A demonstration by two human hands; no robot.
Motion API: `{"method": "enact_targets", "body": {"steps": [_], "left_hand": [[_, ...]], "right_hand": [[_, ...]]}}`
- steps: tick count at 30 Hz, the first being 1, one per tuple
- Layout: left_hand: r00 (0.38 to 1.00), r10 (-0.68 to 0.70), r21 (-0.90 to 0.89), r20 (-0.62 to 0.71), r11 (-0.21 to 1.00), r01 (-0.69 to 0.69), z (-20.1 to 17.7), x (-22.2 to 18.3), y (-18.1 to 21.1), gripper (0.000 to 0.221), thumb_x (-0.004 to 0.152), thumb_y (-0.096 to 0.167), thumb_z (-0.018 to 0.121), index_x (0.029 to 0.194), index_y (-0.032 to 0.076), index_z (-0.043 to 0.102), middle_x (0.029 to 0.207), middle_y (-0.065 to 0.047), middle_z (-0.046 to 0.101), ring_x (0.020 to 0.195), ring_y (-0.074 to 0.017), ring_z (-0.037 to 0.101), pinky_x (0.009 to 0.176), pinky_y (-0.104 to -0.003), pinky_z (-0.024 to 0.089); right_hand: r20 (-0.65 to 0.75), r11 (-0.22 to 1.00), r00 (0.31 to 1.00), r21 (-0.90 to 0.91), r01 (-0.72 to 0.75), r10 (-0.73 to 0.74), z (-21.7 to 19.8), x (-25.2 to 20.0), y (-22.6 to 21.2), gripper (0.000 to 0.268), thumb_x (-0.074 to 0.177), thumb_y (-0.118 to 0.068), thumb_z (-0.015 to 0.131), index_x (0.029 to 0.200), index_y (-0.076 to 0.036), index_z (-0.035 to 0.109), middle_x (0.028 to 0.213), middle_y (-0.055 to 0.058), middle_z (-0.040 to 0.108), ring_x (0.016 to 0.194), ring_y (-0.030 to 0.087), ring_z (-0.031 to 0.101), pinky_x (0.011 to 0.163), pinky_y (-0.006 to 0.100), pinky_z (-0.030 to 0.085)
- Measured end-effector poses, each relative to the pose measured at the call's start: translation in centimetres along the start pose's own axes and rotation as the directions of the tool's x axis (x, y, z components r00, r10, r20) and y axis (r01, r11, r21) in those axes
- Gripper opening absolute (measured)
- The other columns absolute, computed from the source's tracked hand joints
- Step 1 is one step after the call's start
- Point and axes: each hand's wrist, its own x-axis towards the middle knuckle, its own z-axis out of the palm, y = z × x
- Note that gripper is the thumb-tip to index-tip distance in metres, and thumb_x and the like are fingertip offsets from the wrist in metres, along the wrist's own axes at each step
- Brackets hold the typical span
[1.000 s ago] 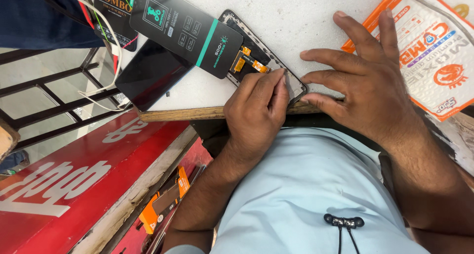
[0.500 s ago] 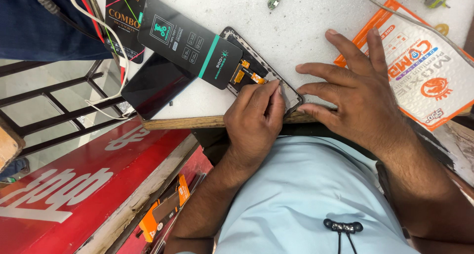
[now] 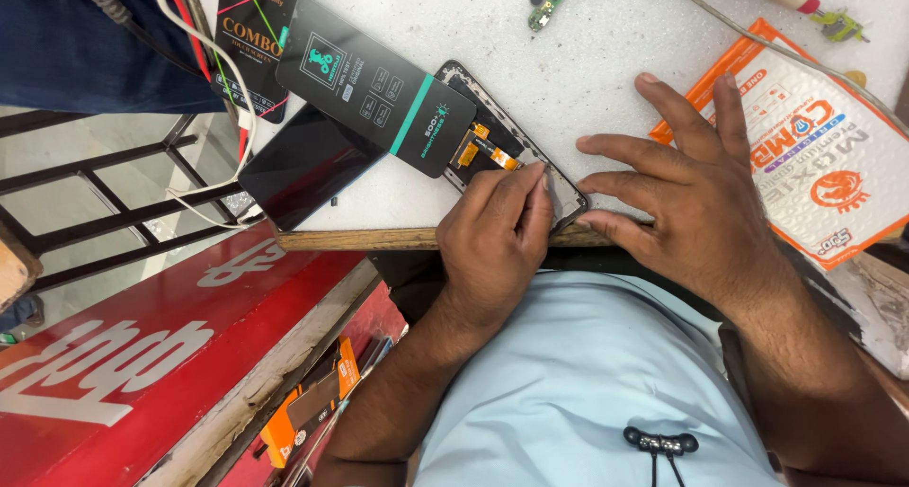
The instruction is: The person cleans the interior of a disassembled smartphone chassis with a small cloth, then places a new battery into the chassis and presses it down. A second person is visible nearby handling another phone.
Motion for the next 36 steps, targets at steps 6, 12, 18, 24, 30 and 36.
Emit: {"method": "enact_targets", "body": {"steps": [6,12,18,24,30,36], "left_hand": [[1.0,0.021,0.008,-0.002,1.0,-0.021,0.5,-1.0,-0.9,0.017,0.096,0.005,0.077,0.113,0.002,0.072,0.098,-0.008,0.07,0.082,-0.0193,0.074,0.07,-0.03,0.061],[1.0,0.019,-0.011,0.011,1.0,-0.019,0.7,-1.2,-1.4,0.015,0.099,0.004,0.075,0.113,0.001,0.071,0.098,-0.009,0.07,0.084,-0.0174,0.075,0.071,-0.027,0.063],[0.999,0.032,-0.019,0.016,0.999,-0.032,0.5,-1.3,-1.7,0.017,0.098,0.004,0.076,0.114,0.0,0.071,0.097,-0.009,0.07,0.083,-0.0183,0.074,0.071,-0.029,0.062],[0.998,0.068,-0.031,0.019,0.997,-0.068,0.6,-1.4,-2.0,0.019,0.096,0.003,0.078,0.113,0.0,0.071,0.096,-0.008,0.069,0.083,-0.0188,0.073,0.071,-0.029,0.061],[0.98,0.196,-0.022,0.034,0.98,-0.195,0.5,-1.9,-2.0,0.022,0.092,0.002,0.08,0.112,0.001,0.071,0.098,-0.008,0.066,0.087,-0.0205,0.07,0.073,-0.032,0.059],[0.937,0.33,-0.046,0.111,0.944,-0.327,-0.1,-2.0,-2.3,0.024,0.088,0.004,0.081,0.11,0.001,0.072,0.092,-0.005,0.064,0.081,-0.0181,0.064,0.067,-0.033,0.054]], "right_hand": [[0.014,1.0,1.0,-0.025,-0.002,0.003,0.1,0.1,-0.1,0.027,0.082,-0.039,0.082,0.102,-0.021,0.08,0.139,-0.01,0.066,0.156,0.03,0.034,0.128,0.068,0.008],[0.009,1.0,1.0,-0.031,0.005,-0.004,0.4,0.0,0.1,0.026,0.082,-0.039,0.082,0.102,-0.022,0.079,0.138,-0.011,0.066,0.156,0.029,0.034,0.129,0.068,0.007],[-0.005,0.999,1.0,-0.047,0.021,-0.022,0.6,-0.2,0.4,0.025,0.084,-0.038,0.084,0.103,-0.023,0.079,0.139,-0.012,0.067,0.156,0.03,0.036,0.13,0.064,0.008],[-0.013,0.998,0.999,-0.053,0.03,-0.03,1.0,-0.3,0.7,0.025,0.085,-0.04,0.084,0.102,-0.023,0.079,0.138,-0.011,0.068,0.156,0.029,0.038,0.131,0.062,0.007],[-0.019,0.999,0.999,-0.039,0.029,-0.03,1.2,-0.3,0.8,0.025,0.086,-0.041,0.083,0.102,-0.023,0.079,0.138,-0.011,0.069,0.157,0.029,0.037,0.132,0.061,0.005],[-0.026,0.998,0.999,-0.03,0.047,-0.048,1.3,-0.4,1.2,0.025,0.088,-0.04,0.084,0.104,-0.022,0.079,0.138,-0.009,0.069,0.157,0.028,0.035,0.133,0.061,0.003]]}}
